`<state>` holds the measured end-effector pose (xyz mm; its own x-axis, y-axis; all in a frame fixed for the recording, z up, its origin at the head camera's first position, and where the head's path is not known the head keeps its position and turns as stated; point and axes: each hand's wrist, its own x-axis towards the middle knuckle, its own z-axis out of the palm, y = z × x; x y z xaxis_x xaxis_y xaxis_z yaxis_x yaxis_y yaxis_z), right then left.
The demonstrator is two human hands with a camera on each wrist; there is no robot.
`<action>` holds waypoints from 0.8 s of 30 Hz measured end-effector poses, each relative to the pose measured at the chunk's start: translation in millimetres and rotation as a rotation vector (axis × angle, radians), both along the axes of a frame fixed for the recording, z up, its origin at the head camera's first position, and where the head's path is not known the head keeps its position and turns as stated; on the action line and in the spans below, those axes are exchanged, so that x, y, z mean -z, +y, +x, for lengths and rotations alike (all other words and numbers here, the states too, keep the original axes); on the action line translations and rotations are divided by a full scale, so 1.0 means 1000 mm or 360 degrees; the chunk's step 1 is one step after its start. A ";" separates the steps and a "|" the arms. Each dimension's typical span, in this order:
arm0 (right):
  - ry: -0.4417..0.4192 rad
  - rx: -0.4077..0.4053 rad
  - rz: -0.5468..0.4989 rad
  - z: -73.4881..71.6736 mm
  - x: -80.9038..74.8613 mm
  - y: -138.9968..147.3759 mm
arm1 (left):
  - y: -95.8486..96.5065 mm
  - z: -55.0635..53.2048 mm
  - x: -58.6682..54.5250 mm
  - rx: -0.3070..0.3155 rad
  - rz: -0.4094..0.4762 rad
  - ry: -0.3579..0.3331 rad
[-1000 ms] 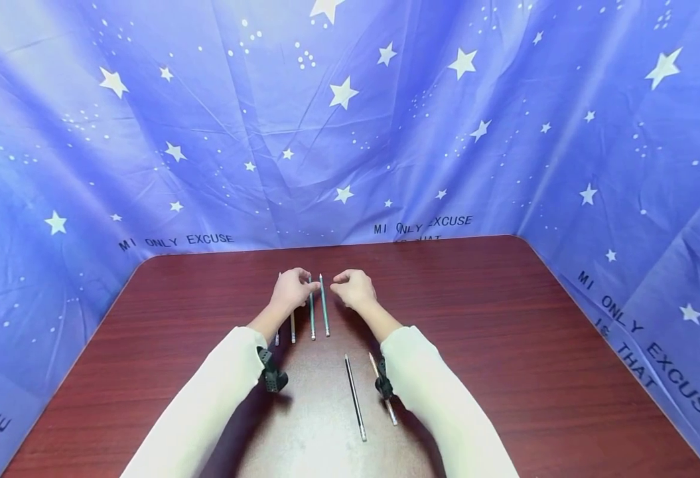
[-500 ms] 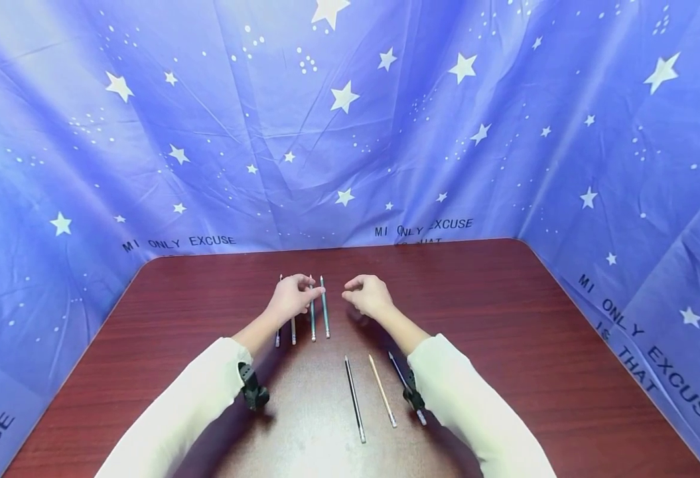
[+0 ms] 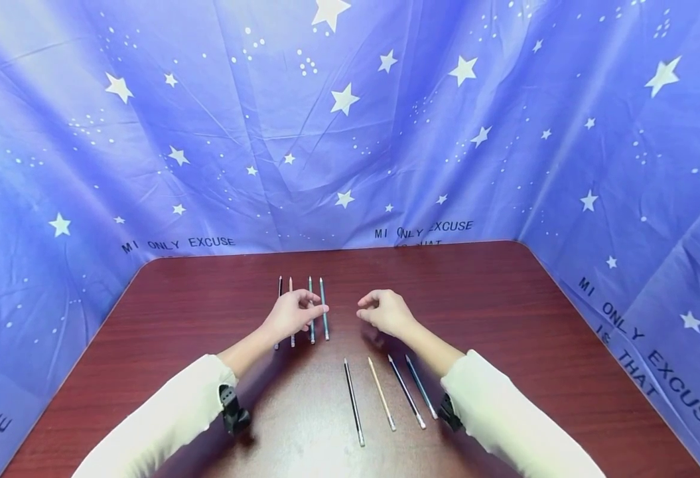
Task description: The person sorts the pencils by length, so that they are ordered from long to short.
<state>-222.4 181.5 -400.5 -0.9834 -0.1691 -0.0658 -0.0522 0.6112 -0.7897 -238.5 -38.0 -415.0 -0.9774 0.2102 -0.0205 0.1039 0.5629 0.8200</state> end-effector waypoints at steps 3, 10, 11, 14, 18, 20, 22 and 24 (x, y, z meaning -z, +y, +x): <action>0.0005 -0.0047 0.0024 0.008 0.001 0.006 | -0.001 0.008 0.001 0.0056 -0.0014 0.0018; -0.0005 -0.0140 0.0065 0.027 0.005 0.021 | 0.001 0.030 0.004 0.0245 0.0036 -0.0029; -0.0005 -0.0158 0.0073 0.030 0.006 0.023 | 0.002 0.033 0.005 0.0267 0.0031 -0.0032; -0.0003 -0.0213 0.0112 0.035 0.008 0.028 | 0.003 0.043 0.008 0.0315 -0.0038 -0.0001; 0.0002 -0.0295 0.0178 0.042 0.009 0.034 | 0.006 0.054 0.011 0.0372 -0.0105 0.0038; 0.0005 -0.0324 0.0203 0.044 0.009 0.037 | 0.008 0.059 0.013 0.0389 -0.0114 0.0030; 0.0002 -0.0344 0.0219 0.047 0.008 0.039 | 0.010 0.063 0.014 0.0399 -0.0120 0.0012; -0.0014 -0.0349 0.0232 0.049 0.008 0.041 | 0.011 0.067 0.015 0.0405 -0.0132 -0.0006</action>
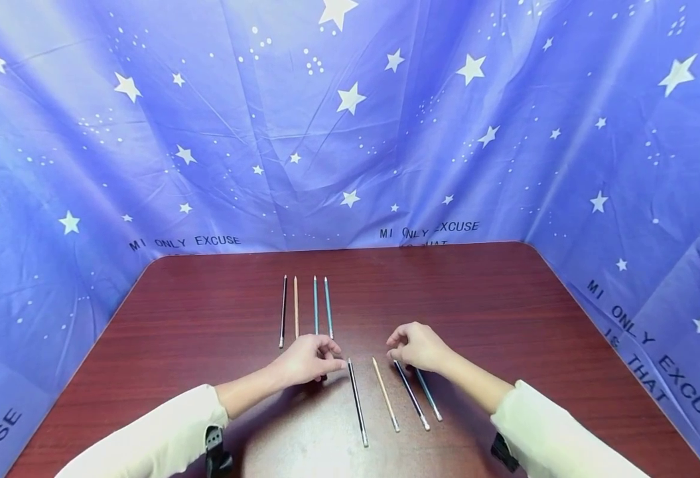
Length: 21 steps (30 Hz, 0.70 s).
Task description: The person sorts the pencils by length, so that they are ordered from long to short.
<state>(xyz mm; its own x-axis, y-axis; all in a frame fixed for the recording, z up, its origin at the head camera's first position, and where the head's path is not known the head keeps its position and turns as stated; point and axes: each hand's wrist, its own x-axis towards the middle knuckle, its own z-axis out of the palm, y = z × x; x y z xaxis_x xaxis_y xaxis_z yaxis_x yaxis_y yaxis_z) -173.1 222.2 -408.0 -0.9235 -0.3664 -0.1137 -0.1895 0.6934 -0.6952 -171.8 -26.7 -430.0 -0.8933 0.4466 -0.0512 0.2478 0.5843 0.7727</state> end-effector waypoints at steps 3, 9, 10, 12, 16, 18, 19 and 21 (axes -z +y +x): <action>-0.0027 -0.0004 0.0024 0.003 0.001 0.002 | 0.003 0.004 0.002 0.0013 -0.0010 -0.0024; -0.0028 -0.0024 0.0051 0.006 0.005 0.004 | 0.008 0.008 0.007 0.0019 -0.0038 -0.0041; -0.0020 -0.0027 0.0058 0.006 0.006 0.004 | 0.009 0.009 0.008 0.0018 -0.0036 -0.0042; 0.0008 -0.0039 0.0076 0.007 0.007 0.004 | 0.011 0.010 0.010 0.0010 -0.0036 -0.0022; 0.0037 -0.0025 0.0101 0.008 0.009 0.004 | 0.014 0.011 0.015 -0.0022 0.0015 0.0016; 0.0049 -0.0017 0.0114 0.009 0.010 0.003 | 0.015 0.012 0.017 -0.0045 0.0035 0.0038; 0.0061 -0.0012 0.0127 0.009 0.010 0.003 | 0.016 0.012 0.018 -0.0056 0.0042 0.0043; 0.0096 -0.0010 0.0153 0.009 0.011 0.002 | 0.016 0.012 0.019 -0.0072 0.0009 0.0081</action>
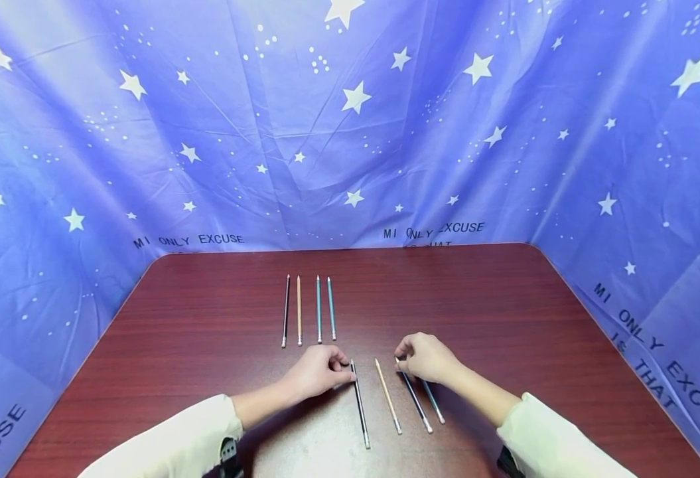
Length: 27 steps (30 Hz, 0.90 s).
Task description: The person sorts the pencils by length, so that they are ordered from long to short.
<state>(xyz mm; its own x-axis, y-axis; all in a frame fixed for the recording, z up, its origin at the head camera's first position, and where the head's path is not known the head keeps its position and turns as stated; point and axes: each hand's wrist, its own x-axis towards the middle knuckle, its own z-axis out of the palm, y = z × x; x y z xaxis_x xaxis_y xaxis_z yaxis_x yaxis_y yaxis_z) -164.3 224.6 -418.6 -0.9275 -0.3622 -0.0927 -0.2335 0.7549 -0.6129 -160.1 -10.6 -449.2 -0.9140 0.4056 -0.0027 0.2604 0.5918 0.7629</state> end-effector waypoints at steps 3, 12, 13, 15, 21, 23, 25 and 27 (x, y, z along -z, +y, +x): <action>0.0057 -0.0011 0.0044 0.001 0.001 0.000 | 0.001 0.000 0.001 -0.0011 -0.0087 0.0068; 0.0050 0.0061 0.0123 0.003 0.009 -0.004 | 0.007 0.000 0.003 -0.0067 -0.0257 0.0182; 0.0048 0.0068 0.0127 0.003 0.010 -0.005 | 0.008 0.000 0.003 -0.0070 -0.0273 0.0198; 0.0057 0.0071 0.0132 0.004 0.010 -0.006 | 0.009 0.000 0.004 -0.0078 -0.0303 0.0225; 0.0075 0.0070 0.0146 0.007 0.009 -0.009 | 0.009 -0.002 0.004 -0.0113 -0.0270 0.0199; 0.0087 0.0069 0.0162 0.008 0.008 -0.010 | 0.010 -0.002 0.003 -0.0118 -0.0190 0.0117; 0.0119 0.0057 0.0188 0.008 0.009 -0.010 | 0.010 -0.003 0.003 -0.0119 -0.0111 0.0042; 0.0138 0.0048 0.0207 0.008 0.008 -0.010 | 0.010 -0.004 0.003 -0.0117 -0.0031 -0.0022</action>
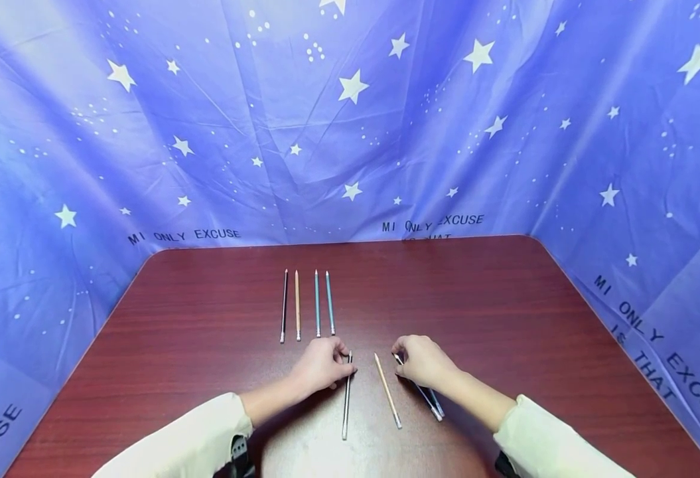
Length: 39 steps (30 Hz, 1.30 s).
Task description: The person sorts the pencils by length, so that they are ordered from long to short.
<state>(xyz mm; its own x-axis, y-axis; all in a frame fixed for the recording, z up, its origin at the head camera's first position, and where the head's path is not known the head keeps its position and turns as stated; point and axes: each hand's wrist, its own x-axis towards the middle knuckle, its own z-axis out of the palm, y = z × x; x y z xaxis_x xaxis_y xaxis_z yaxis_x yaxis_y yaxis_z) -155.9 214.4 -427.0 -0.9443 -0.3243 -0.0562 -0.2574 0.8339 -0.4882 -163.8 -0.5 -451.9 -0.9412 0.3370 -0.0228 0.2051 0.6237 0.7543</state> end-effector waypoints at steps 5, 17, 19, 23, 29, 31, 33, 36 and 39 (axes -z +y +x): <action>0.0042 -0.0019 0.0046 0.002 -0.002 -0.001 | 0.000 -0.001 0.001 0.0006 0.0115 -0.0049; 0.0044 -0.0039 0.0200 0.008 -0.008 -0.007 | -0.009 -0.006 0.002 -0.0107 0.0432 -0.0381; 0.0021 -0.0013 0.0177 0.008 -0.007 -0.007 | -0.011 -0.006 0.002 -0.0107 0.0457 -0.0400; -0.0053 0.0060 0.0084 0.007 -0.008 -0.006 | -0.014 -0.007 0.000 -0.0103 0.0506 -0.0440; -0.0127 0.0109 -0.0103 0.001 -0.013 -0.003 | -0.019 -0.009 -0.004 -0.0134 0.0618 -0.0513; -0.0151 0.0142 -0.0164 0.000 -0.015 -0.002 | -0.020 -0.010 -0.006 -0.0138 0.0662 -0.0526; -0.0166 0.0182 -0.0205 -0.002 -0.017 -0.001 | -0.021 -0.011 -0.008 -0.0145 0.0702 -0.0523; -0.0205 0.0230 -0.0250 -0.005 -0.020 -0.001 | -0.022 -0.013 -0.009 -0.0174 0.0747 -0.0519; -0.0257 0.0254 -0.0309 -0.007 -0.023 0.000 | -0.024 -0.014 -0.011 -0.0210 0.0775 -0.0486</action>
